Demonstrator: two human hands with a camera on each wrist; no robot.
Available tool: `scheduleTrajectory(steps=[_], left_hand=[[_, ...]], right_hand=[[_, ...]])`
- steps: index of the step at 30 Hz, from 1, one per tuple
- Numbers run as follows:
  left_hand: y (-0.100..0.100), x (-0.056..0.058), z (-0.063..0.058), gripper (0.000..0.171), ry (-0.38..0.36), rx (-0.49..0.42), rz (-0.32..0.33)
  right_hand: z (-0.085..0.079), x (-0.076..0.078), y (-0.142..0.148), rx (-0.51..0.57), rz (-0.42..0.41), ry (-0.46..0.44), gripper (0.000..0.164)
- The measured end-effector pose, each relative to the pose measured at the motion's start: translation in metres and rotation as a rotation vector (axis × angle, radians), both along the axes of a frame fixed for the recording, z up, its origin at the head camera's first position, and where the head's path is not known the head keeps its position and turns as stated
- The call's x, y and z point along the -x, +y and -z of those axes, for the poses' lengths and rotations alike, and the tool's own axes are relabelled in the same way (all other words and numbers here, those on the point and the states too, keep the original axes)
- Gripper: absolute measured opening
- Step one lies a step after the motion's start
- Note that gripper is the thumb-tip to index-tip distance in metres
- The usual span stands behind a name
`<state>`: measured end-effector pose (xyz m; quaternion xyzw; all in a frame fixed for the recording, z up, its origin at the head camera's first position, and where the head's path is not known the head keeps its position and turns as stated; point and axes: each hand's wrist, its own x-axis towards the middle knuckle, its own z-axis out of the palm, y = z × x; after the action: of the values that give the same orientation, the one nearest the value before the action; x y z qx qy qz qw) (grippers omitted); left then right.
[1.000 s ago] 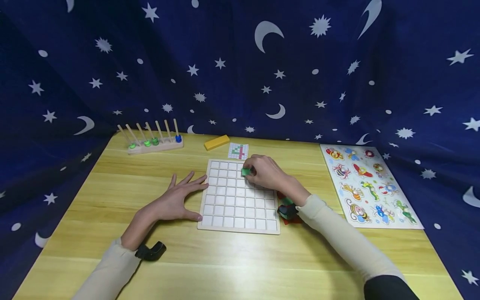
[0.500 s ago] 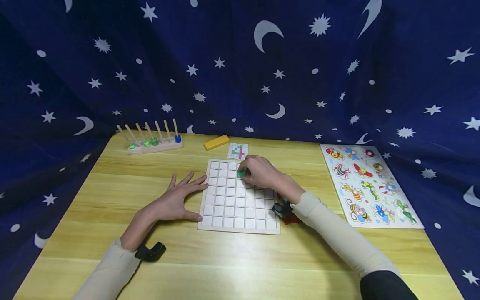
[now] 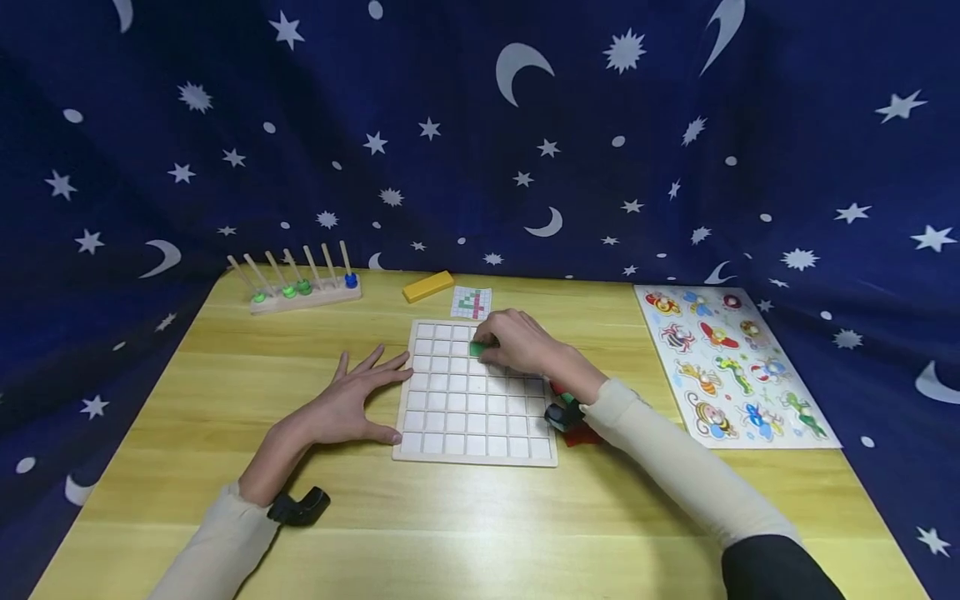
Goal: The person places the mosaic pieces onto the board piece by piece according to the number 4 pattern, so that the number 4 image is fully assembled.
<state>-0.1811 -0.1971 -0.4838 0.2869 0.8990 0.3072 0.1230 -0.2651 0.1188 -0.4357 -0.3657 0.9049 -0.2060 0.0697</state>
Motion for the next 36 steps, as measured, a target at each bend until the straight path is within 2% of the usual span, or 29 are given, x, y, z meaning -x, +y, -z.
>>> scheduleTrajectory(steps=[9,19,28,32,36], left_hand=[[-0.002,0.003,0.002,0.097,0.01,-0.015,0.006],[-0.004,0.004,-0.004,0.096,0.013,-0.001,-0.003],[-0.001,0.003,0.001,0.096,0.002,-0.014,0.004],[-0.001,0.001,0.002,0.095,0.0,-0.014,-0.003],[-0.001,0.0,0.003,0.095,-0.011,-0.02,0.0]], right_hand=[[-0.012,-0.007,0.042,0.009,0.125,0.062,0.02],[-0.019,-0.013,0.088,-0.035,0.183,0.083,0.019],[-0.012,-0.026,0.126,-0.058,0.214,0.036,0.022],[-0.005,-0.032,0.134,-0.054,0.205,0.009,0.027],[-0.001,-0.035,0.137,-0.053,0.19,0.027,0.034]])
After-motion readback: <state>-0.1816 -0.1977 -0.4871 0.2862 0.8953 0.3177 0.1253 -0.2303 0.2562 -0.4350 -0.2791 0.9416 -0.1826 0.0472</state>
